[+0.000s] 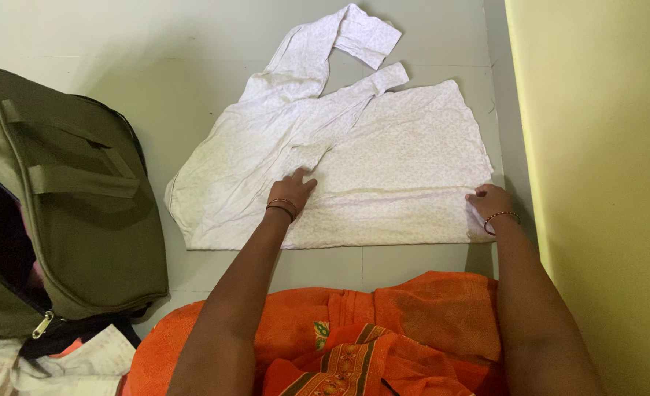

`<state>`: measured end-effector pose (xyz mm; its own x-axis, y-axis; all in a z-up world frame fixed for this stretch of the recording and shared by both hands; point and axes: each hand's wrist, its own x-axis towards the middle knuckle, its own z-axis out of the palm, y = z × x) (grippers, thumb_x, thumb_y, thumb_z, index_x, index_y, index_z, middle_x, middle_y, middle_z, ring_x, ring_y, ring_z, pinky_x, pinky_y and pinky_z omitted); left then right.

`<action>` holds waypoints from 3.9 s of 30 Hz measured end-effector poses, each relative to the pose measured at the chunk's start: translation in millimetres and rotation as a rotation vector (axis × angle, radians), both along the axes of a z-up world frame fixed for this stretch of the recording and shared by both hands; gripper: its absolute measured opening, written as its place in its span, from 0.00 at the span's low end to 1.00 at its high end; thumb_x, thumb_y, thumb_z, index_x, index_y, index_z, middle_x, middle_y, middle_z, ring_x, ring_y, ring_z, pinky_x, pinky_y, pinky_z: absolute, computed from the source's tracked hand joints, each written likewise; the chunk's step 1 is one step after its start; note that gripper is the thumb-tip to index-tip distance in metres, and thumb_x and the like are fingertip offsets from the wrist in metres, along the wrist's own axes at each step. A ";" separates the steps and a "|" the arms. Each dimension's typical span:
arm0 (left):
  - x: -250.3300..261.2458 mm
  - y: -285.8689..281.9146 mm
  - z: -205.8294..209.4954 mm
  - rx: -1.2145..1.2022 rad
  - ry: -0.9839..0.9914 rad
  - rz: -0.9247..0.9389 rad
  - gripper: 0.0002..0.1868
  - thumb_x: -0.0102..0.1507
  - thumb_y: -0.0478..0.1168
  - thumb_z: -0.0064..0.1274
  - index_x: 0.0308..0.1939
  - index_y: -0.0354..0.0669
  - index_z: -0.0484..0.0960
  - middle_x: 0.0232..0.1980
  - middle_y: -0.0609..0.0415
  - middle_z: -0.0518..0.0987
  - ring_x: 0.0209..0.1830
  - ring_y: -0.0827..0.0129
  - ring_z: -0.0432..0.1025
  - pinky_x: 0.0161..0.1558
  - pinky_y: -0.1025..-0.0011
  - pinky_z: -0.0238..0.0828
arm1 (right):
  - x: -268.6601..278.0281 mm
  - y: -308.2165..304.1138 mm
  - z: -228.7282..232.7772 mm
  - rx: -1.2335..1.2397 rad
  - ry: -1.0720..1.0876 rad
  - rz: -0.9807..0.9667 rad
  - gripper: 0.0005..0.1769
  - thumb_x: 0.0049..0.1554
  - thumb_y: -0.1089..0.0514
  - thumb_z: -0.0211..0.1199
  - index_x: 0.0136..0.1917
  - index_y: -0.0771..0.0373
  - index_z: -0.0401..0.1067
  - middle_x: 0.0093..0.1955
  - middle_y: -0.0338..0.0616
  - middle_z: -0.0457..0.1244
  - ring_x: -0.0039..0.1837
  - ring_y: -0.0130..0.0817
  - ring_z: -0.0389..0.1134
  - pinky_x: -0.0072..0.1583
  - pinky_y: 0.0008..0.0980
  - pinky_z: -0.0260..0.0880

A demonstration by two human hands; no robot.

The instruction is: The person smooths a white patterned shirt on the floor, folds the sides and sleeves inward, and places the garment into a green bag.

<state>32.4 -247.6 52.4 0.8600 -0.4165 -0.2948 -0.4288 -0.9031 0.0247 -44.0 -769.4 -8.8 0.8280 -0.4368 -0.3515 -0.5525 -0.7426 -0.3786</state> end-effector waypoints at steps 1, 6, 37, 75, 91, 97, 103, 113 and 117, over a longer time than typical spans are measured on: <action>1.6 0.2 -4.1 -0.030 -0.015 0.010 0.18 0.68 0.37 0.47 0.61 0.59 0.75 0.74 0.54 0.63 0.57 0.58 0.74 0.49 0.61 0.78 | -0.5 -0.3 2.5 0.010 0.056 -0.013 0.23 0.57 0.48 0.70 0.58 0.68 0.77 0.51 0.55 0.72 0.52 0.45 0.73 0.57 0.43 0.72; 8.7 1.1 -20.0 -0.054 0.088 0.153 0.19 0.69 0.40 0.49 0.64 0.47 0.72 0.65 0.45 0.72 0.54 0.55 0.75 0.49 0.62 0.77 | -3.6 -0.9 11.3 0.044 0.049 0.025 0.24 0.58 0.47 0.70 0.57 0.68 0.77 0.51 0.56 0.71 0.51 0.44 0.72 0.55 0.42 0.72; -13.6 229.4 -0.1 0.073 0.272 0.389 0.31 0.65 0.56 0.58 0.65 0.43 0.74 0.67 0.44 0.73 0.66 0.54 0.69 0.65 0.59 0.67 | -52.6 -8.1 47.8 0.127 0.105 0.124 0.55 0.46 0.46 0.79 0.79 0.62 0.57 0.74 0.59 0.60 0.71 0.51 0.64 0.68 0.46 0.67; -70.5 9.0 -13.7 -0.328 0.277 0.132 0.13 0.66 0.44 0.51 0.51 0.46 0.82 0.57 0.46 0.79 0.58 0.50 0.73 0.59 0.55 0.70 | -22.2 230.2 39.5 0.321 0.129 0.605 0.21 0.60 0.51 0.62 0.67 0.54 0.72 0.56 0.42 0.71 0.57 0.34 0.72 0.62 0.37 0.73; -47.0 62.7 -24.0 -0.066 0.541 0.532 0.17 0.65 0.53 0.53 0.52 0.55 0.86 0.60 0.55 0.83 0.62 0.57 0.74 0.64 0.46 0.65 | -34.3 76.1 39.3 0.639 0.342 0.055 0.16 0.61 0.51 0.62 0.55 0.64 0.78 0.47 0.51 0.73 0.46 0.37 0.75 0.51 0.37 0.79; -33.1 119.2 -37.0 -0.050 0.406 0.807 0.19 0.66 0.50 0.54 0.54 0.43 0.84 0.58 0.45 0.82 0.60 0.51 0.76 0.60 0.49 0.71 | -41.2 10.9 35.5 0.302 0.183 -0.269 0.14 0.63 0.58 0.63 0.50 0.74 0.80 0.51 0.60 0.74 0.49 0.44 0.74 0.54 0.42 0.77; -20.4 75.6 -41.5 -0.286 -0.043 0.632 0.14 0.69 0.44 0.46 0.46 0.39 0.83 0.51 0.40 0.83 0.51 0.46 0.78 0.51 0.53 0.76 | -11.2 90.3 56.8 -0.014 -0.082 0.016 0.11 0.62 0.55 0.62 0.54 0.62 0.78 0.56 0.52 0.71 0.55 0.45 0.73 0.59 0.44 0.73; -25.6 -17.2 -26.4 -0.573 -0.077 0.318 0.21 0.63 0.30 0.39 0.57 0.47 0.79 0.69 0.54 0.70 0.53 0.50 0.75 0.52 0.54 0.73 | 7.0 110.2 42.1 0.088 -0.066 0.215 0.20 0.58 0.59 0.64 0.64 0.58 0.74 0.60 0.51 0.70 0.56 0.41 0.74 0.61 0.37 0.74; -21.6 -14.6 -16.3 -0.487 0.075 0.364 0.14 0.68 0.36 0.43 0.56 0.46 0.78 0.66 0.53 0.72 0.52 0.54 0.76 0.53 0.57 0.75 | 4.5 94.7 59.6 -0.122 -0.022 0.015 0.23 0.61 0.58 0.61 0.69 0.59 0.70 0.65 0.57 0.64 0.62 0.51 0.67 0.64 0.44 0.71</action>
<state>10.8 -262.2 36.2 0.9566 -0.2023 -0.2100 -0.0763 -0.8688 0.4893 -39.5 -674.7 50.8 0.8418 -0.4626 -0.2781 -0.5333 -0.7920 -0.2971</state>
